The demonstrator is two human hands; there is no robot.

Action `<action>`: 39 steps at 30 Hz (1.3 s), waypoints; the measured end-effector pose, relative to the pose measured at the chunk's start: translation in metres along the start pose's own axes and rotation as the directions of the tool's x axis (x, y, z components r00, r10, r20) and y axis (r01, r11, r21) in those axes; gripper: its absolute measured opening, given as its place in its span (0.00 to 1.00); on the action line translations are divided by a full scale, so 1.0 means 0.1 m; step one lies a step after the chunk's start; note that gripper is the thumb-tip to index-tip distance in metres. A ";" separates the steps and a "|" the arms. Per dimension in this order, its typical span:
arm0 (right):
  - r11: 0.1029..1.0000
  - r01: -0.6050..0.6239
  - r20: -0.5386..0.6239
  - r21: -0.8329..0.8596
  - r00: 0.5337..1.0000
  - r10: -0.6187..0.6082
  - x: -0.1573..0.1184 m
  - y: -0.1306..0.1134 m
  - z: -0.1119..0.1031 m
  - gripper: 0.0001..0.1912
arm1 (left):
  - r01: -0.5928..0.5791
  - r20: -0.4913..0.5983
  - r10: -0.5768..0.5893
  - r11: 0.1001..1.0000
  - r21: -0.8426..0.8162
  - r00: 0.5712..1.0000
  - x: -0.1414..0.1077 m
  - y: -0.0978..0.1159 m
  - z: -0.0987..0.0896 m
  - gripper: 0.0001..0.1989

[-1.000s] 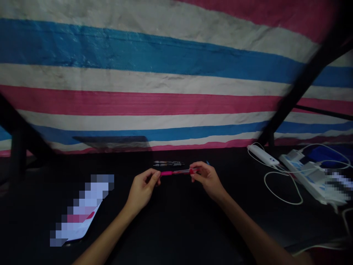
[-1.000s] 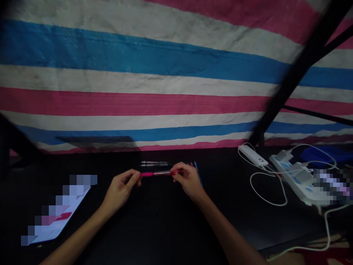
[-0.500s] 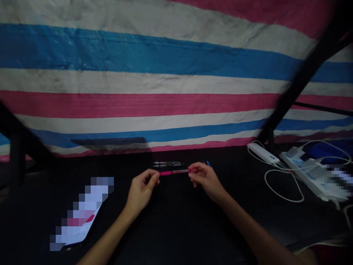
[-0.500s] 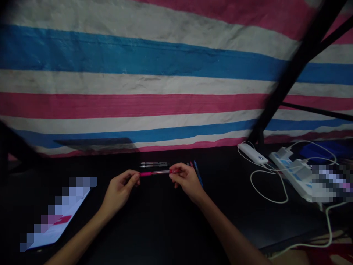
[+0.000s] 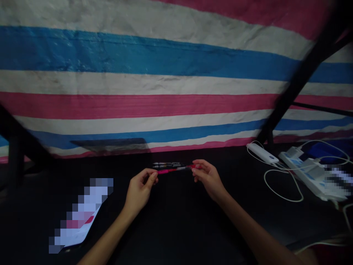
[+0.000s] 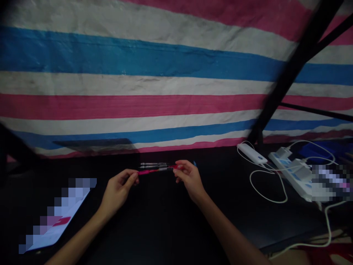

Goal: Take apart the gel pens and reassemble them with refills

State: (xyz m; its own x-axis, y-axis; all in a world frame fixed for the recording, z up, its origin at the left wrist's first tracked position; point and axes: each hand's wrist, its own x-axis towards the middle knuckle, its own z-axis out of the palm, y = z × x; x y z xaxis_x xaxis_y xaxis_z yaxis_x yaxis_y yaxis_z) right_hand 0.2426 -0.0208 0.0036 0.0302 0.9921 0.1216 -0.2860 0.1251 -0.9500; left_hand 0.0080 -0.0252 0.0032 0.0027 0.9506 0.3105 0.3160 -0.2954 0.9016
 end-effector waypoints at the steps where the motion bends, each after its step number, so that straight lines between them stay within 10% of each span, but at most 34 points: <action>1: 1.000 -0.014 -0.012 0.022 1.000 0.014 0.01 0.00 -0.01 0.15 | 0.002 -0.009 -0.002 1.000 -0.019 1.000 0.01 -0.01 0.00 0.09; 20: 0.955 -0.062 -0.126 0.289 0.987 0.102 0.10 0.00 -0.08 0.10 | 0.003 -0.078 -0.012 0.994 -0.113 0.997 0.03 -0.07 -0.01 0.08; 39: 0.994 -0.036 0.048 0.099 0.998 0.031 0.01 0.08 0.01 0.13 | 0.038 0.059 -0.028 0.985 -0.169 0.998 -0.02 -0.03 0.05 0.09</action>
State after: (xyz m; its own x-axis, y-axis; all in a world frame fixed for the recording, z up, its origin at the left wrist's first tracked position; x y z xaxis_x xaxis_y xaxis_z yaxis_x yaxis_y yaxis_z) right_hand 0.2388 -0.0190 -0.0039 -0.0244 0.9941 0.1057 -0.3807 0.0885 -0.9205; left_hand 0.0119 -0.0260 -0.0020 0.0497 0.9625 0.2669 0.1509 -0.2714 0.9506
